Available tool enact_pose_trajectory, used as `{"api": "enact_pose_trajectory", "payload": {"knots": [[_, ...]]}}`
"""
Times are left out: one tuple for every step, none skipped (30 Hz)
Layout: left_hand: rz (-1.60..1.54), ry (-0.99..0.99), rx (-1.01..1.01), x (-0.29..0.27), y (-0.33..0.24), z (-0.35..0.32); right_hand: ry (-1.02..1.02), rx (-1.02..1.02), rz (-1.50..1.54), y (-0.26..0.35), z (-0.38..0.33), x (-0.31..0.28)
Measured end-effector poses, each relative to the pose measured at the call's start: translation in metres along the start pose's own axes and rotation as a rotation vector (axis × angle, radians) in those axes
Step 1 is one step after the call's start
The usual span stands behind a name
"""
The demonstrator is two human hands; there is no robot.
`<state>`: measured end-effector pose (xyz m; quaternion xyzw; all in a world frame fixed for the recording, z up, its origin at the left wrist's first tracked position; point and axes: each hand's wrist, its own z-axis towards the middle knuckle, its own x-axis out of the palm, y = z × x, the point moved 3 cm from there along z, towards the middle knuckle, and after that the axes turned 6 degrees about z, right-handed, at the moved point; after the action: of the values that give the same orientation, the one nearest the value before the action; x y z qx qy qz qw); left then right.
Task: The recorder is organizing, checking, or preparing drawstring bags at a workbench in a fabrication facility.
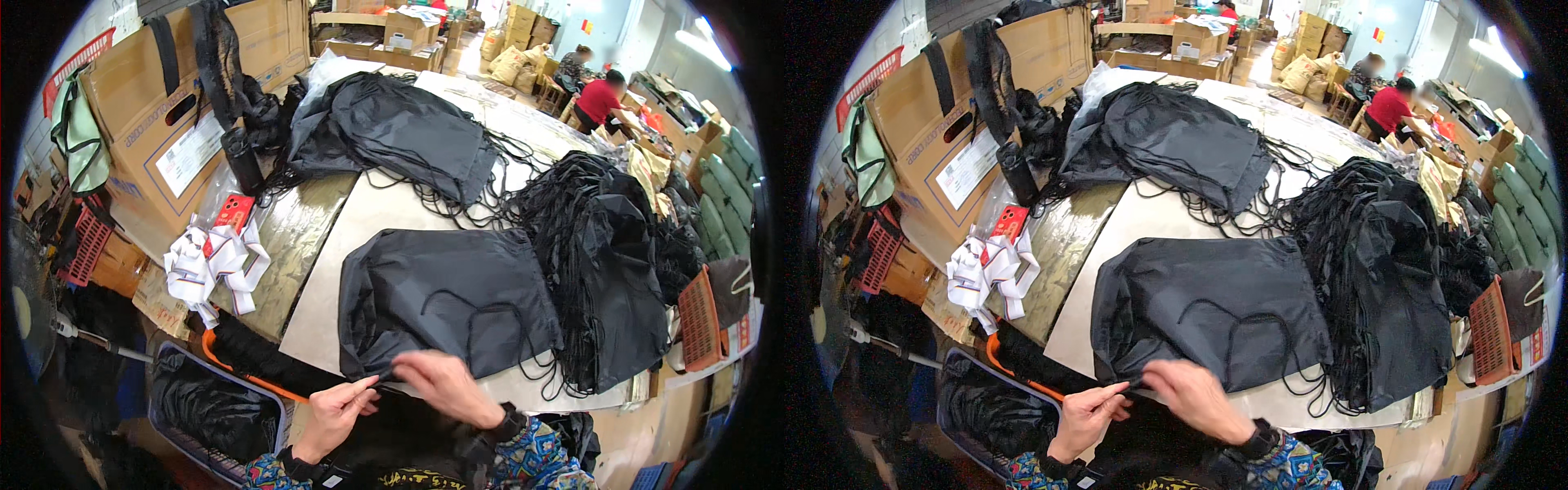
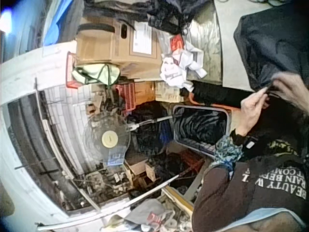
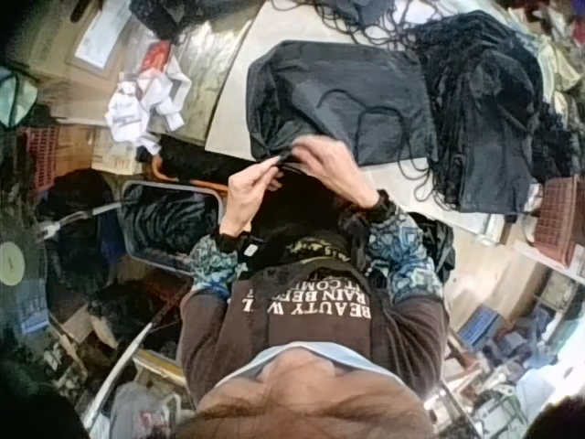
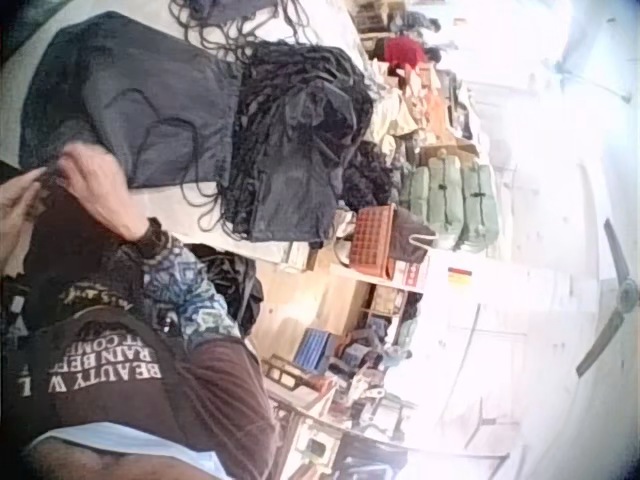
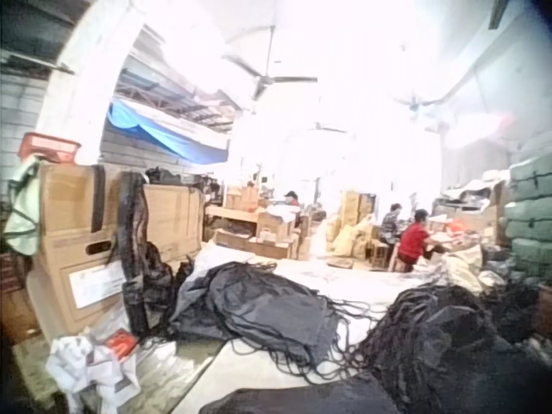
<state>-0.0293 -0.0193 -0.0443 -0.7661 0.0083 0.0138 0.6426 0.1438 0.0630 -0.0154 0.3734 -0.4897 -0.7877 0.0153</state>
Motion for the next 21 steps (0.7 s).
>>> {"api": "enact_pose_trajectory", "payload": {"knots": [[0.182, -0.066, 0.107, -0.003, -0.007, -0.001, 0.003, 0.013, -0.284, -0.003, 0.01, -0.01], [0.362, -0.135, 0.215, -0.005, -0.013, -0.002, 0.007, 0.026, -0.567, -0.005, 0.023, -0.021], [0.38, -0.179, 0.285, -0.004, -0.017, -0.003, -0.068, -0.015, -0.649, -0.011, 0.035, -0.029], [0.38, -0.172, 0.301, 0.0, -0.021, -0.003, -0.148, -0.054, -0.732, -0.024, 0.043, -0.034], [0.384, -0.218, 0.342, -0.001, -0.024, -0.005, -0.175, -0.09, -0.746, -0.04, 0.049, -0.031], [0.386, -0.266, 0.383, -0.002, -0.028, -0.007, -0.181, -0.101, -0.747, -0.053, 0.054, -0.028], [0.389, -0.302, 0.465, -0.001, -0.033, -0.006, -0.179, -0.088, -0.699, -0.064, 0.055, -0.027], [0.388, -0.304, 0.476, 0.0, -0.038, -0.005, -0.176, -0.076, -0.649, -0.072, 0.053, -0.028], [0.277, -0.344, 0.461, -0.003, -0.043, -0.006, -0.171, -0.09, -0.587, -0.064, 0.051, -0.03], [0.168, -0.386, 0.438, -0.006, -0.046, -0.009, -0.165, -0.101, -0.58, -0.053, 0.05, -0.029], [0.16, -0.363, 0.385, -0.008, -0.053, -0.007, -0.128, -0.077, -0.418, -0.043, 0.049, -0.028], [0.166, -0.379, 0.38, -0.011, -0.057, -0.004, -0.087, -0.053, -0.253, -0.029, 0.048, -0.026], [0.075, -0.324, 0.298, -0.012, -0.055, 0.002, -0.05, -0.078, -0.189, -0.011, 0.048, -0.024], [-0.016, -0.268, 0.216, -0.012, -0.05, 0.007, -0.008, -0.114, -0.155, 0.005, 0.045, -0.021], [-0.139, -0.233, 0.19, -0.011, -0.046, 0.01, 0.004, -0.16, -0.136, 0.019, 0.044, -0.019], [-0.137, -0.237, 0.19, -0.01, -0.046, 0.01, 0.014, -0.203, -0.126, 0.034, 0.042, -0.017], [-0.206, -0.232, 0.163, -0.009, -0.046, 0.01, 0.038, -0.201, -0.123, 0.045, 0.042, -0.016], [-0.278, -0.222, 0.135, -0.007, -0.045, 0.011, 0.038, -0.201, -0.124, 0.048, 0.041, -0.016], [-0.235, -0.23, 0.146, -0.007, -0.048, 0.01, 0.046, -0.208, -0.101, 0.051, 0.04, -0.014], [-0.236, -0.23, 0.146, -0.007, -0.048, 0.01, 0.054, -0.216, -0.077, 0.053, 0.039, -0.013], [-0.193, -0.22, 0.185, -0.008, -0.05, 0.01, 0.052, -0.234, -0.075, 0.055, 0.038, -0.012]]}}
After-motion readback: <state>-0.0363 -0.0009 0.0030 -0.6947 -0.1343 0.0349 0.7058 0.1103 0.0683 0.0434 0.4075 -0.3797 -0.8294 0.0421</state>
